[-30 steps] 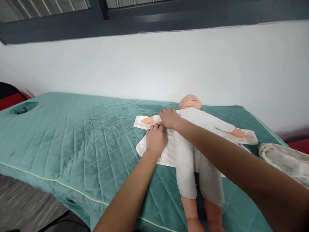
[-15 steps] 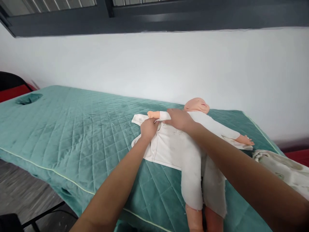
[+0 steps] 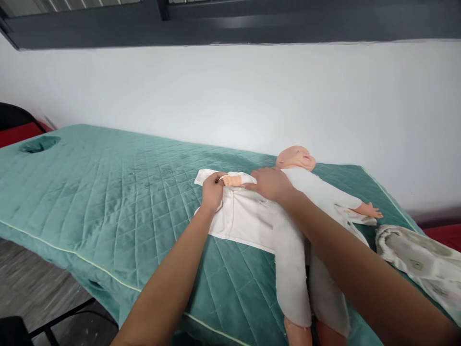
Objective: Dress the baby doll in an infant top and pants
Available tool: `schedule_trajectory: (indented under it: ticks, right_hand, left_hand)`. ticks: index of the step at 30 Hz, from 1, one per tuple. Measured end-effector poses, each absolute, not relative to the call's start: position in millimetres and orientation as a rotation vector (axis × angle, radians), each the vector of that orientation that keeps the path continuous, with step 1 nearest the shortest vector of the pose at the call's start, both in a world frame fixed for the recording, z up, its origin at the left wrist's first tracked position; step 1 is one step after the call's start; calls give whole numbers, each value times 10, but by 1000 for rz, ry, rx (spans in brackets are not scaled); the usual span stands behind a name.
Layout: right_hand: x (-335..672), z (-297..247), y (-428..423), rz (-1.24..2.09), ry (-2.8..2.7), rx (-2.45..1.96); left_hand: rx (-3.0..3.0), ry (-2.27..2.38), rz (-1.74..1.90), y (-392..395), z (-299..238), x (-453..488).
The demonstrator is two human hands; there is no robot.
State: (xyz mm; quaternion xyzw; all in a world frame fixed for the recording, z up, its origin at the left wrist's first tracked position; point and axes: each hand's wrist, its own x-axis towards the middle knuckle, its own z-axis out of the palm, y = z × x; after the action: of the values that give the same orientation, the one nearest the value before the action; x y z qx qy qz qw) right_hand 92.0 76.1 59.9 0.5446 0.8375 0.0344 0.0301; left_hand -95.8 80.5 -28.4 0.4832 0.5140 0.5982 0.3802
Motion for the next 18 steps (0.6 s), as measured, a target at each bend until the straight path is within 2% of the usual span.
schedule_trajectory:
  ticks: [7,14,18]
  right_hand:
    - [909,531,795,135,2531,1698]
    - [787,365,868,238,2505,1746]
    - [695,315,899,239,2485,1846]
  left_hand:
    - [1019,1191,1626,785,-248,-951]
    - [2029,1440,1283,675,-246,-844]
    - [2231,1354,1208,654,-250,-818]
